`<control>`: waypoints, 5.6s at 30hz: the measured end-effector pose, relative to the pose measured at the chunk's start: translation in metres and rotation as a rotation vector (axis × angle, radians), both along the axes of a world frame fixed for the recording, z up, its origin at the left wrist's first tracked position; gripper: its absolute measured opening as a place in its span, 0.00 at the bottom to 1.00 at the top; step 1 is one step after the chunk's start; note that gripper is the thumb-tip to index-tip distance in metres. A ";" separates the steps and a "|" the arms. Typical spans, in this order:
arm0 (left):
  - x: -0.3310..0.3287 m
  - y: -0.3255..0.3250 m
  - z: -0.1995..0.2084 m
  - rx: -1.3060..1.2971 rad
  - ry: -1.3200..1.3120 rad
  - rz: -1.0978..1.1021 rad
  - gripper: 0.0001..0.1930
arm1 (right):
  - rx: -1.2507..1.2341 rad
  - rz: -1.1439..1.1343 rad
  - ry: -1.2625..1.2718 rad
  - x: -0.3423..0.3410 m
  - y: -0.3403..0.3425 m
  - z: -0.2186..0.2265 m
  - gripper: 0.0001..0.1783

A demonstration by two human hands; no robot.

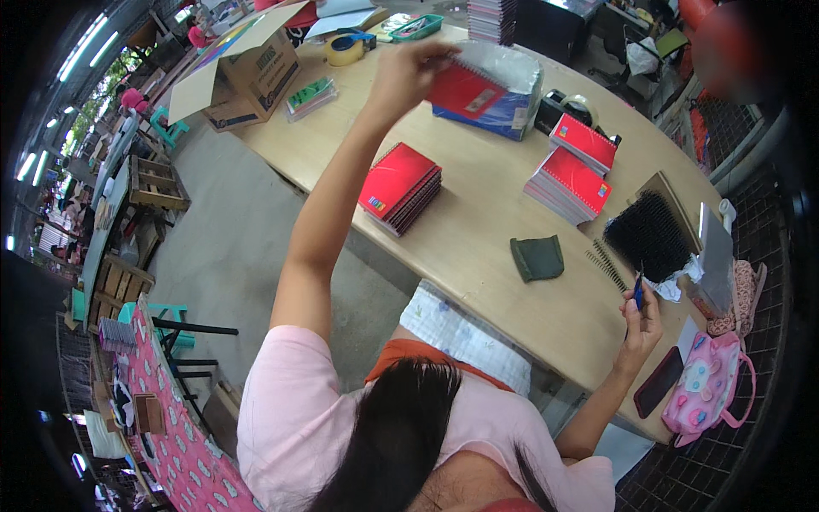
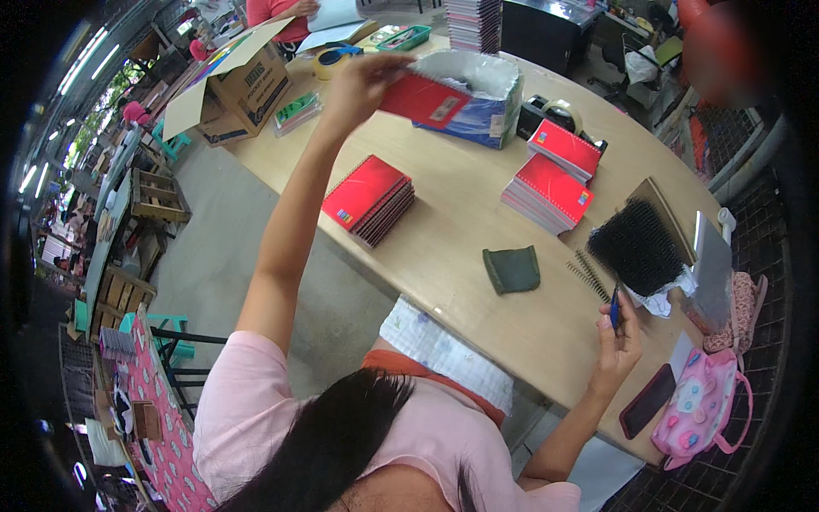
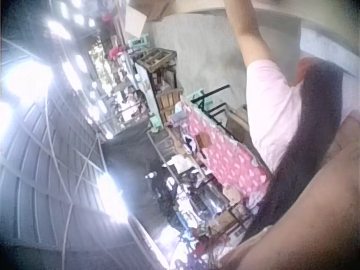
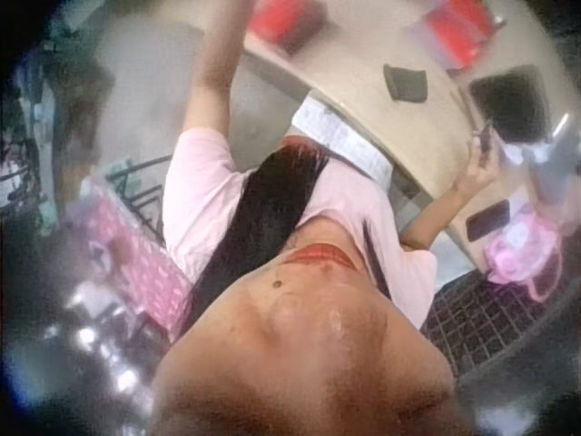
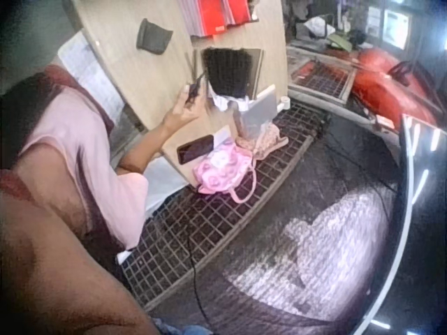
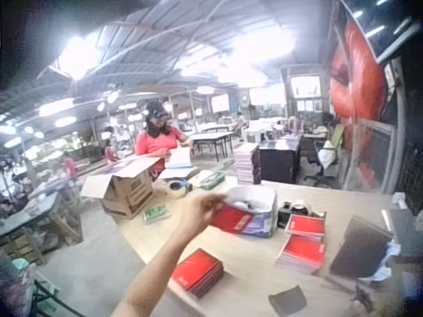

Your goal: The person manually assembles notebooks by inserting spiral wire into the punched holes of red notebook covers and paper stacks, then using pliers to trim and secure the wire ends.

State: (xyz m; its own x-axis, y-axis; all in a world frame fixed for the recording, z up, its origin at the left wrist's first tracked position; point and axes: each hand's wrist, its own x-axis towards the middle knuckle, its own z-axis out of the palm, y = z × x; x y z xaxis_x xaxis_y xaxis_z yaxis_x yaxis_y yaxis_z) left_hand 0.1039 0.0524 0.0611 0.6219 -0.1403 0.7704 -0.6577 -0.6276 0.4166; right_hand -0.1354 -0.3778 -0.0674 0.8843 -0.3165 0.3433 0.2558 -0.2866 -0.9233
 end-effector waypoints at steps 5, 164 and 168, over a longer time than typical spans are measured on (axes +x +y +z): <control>-0.128 0.036 -0.072 0.157 -0.140 0.152 0.16 | 0.035 0.037 0.062 -0.001 0.012 0.001 0.23; -0.158 -0.117 -0.206 -0.341 0.360 -0.210 0.10 | -0.338 0.257 0.169 0.052 0.074 -0.009 0.12; -0.161 -0.127 -0.211 -0.409 0.363 -0.167 0.19 | -0.302 0.332 0.180 0.049 0.067 -0.013 0.10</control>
State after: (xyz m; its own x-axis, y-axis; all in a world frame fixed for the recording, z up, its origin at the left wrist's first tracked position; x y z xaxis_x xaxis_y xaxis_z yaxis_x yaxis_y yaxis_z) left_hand -0.0566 -0.0744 -0.1498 0.8521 0.0052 0.5234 -0.5031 -0.2680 0.8217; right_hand -0.0869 -0.3105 -0.0808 0.9745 0.0833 0.2083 0.2225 -0.4789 -0.8492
